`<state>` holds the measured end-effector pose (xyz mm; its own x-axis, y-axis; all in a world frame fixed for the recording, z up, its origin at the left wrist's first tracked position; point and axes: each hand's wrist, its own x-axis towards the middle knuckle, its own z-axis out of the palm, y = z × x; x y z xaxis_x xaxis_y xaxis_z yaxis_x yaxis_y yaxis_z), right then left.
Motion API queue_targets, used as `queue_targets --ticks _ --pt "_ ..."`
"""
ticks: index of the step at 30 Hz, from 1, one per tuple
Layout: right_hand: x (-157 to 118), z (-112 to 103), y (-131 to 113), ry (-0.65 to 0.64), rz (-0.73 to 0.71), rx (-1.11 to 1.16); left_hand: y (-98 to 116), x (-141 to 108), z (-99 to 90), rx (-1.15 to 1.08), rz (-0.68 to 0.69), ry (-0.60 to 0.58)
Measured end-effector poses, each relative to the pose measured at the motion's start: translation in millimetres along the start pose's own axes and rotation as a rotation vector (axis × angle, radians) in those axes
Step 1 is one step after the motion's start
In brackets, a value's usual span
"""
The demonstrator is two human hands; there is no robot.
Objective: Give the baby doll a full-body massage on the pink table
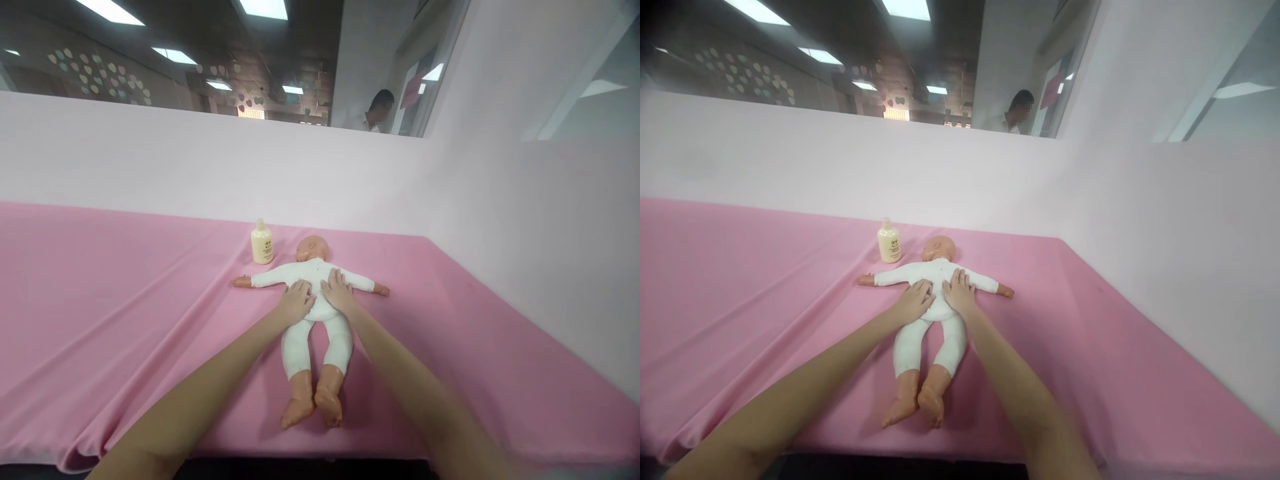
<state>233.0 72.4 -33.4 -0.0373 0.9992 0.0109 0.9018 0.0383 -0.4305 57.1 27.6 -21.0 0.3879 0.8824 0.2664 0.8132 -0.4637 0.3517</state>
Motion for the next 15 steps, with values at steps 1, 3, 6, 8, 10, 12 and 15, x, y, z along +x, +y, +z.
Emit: queue_targets --ticks 1,3,6,8,10,12,15 --pt "-10.3 -2.7 0.0 -0.017 -0.033 -0.025 -1.5 -4.3 -0.6 -0.031 0.001 -0.004" --pt "-34.6 -10.8 -0.2 -0.044 -0.160 -0.083 -4.0 -15.1 -1.6 -0.066 0.021 -0.008" --pt "-71.7 -26.4 -1.4 -0.074 -0.423 -0.069 -2.7 -33.1 -3.7 -0.037 0.064 0.015" --pt "-89.5 -35.4 -3.5 -0.041 -0.522 0.008 2.7 -41.7 -6.9 0.007 0.108 0.062" --pt "-98.6 -41.5 -7.1 0.011 -0.547 0.061 10.4 -44.5 -12.0 0.036 0.152 0.069" --pt "-99.5 -44.8 -12.0 0.039 -0.532 0.065 17.5 -40.1 -18.6 0.047 0.147 0.011" --pt "-90.7 -47.7 -21.1 0.023 -0.465 0.028 21.9 -22.2 -29.4 0.045 0.026 -0.108"
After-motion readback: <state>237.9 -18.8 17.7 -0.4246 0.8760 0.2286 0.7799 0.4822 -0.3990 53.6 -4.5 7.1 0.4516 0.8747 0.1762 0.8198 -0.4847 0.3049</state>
